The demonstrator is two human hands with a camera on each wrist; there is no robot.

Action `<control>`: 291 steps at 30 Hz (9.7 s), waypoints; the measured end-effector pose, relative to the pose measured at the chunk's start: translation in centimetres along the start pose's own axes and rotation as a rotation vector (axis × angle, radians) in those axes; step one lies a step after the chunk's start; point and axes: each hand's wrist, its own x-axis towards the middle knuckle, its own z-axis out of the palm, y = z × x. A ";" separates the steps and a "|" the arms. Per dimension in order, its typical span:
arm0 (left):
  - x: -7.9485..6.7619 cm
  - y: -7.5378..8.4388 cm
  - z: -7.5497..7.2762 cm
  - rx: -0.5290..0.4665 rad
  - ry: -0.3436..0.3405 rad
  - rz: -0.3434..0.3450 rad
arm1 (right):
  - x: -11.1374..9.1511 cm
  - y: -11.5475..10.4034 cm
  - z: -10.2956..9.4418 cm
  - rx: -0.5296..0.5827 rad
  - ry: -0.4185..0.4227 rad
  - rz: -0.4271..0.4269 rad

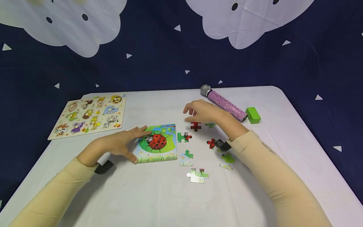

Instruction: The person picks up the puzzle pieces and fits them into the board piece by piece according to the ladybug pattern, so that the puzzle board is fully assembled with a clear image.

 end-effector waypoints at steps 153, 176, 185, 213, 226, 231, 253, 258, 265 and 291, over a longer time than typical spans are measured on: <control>-0.1 0.1 0.0 -0.037 -0.012 -0.009 | 1.1 -1.1 3.3 0.118 -0.103 -0.056; -0.2 0.1 -0.1 -0.042 -0.013 -0.006 | 3.0 -3.0 4.6 0.090 -0.124 -0.137; -0.2 0.1 -0.1 -0.046 -0.017 0.000 | 3.7 -3.6 4.7 0.066 -0.139 -0.168; -0.2 0.0 -0.1 -0.036 -0.007 0.002 | 3.8 -5.2 4.7 0.003 -0.138 -0.084; 0.0 -0.3 0.1 -0.048 -0.010 0.013 | 3.7 -7.0 4.9 -0.180 -0.114 -0.081; 0.0 -0.3 0.1 -0.051 -0.009 0.016 | 3.8 -7.0 5.0 -0.188 -0.099 -0.095; 0.0 -0.5 -0.2 -0.039 0.003 0.019 | 3.9 -7.5 4.7 -0.229 -0.094 -0.077; -0.1 -0.6 -0.2 -0.055 0.000 0.024 | 4.0 -7.6 4.8 -0.231 -0.096 -0.073; -0.2 -0.5 -0.2 -0.040 0.003 0.022 | 3.9 -7.8 4.9 -0.237 -0.092 -0.059; -0.4 0.5 -0.2 0.009 0.012 -0.027 | 3.7 -7.7 5.3 -0.192 -0.089 -0.025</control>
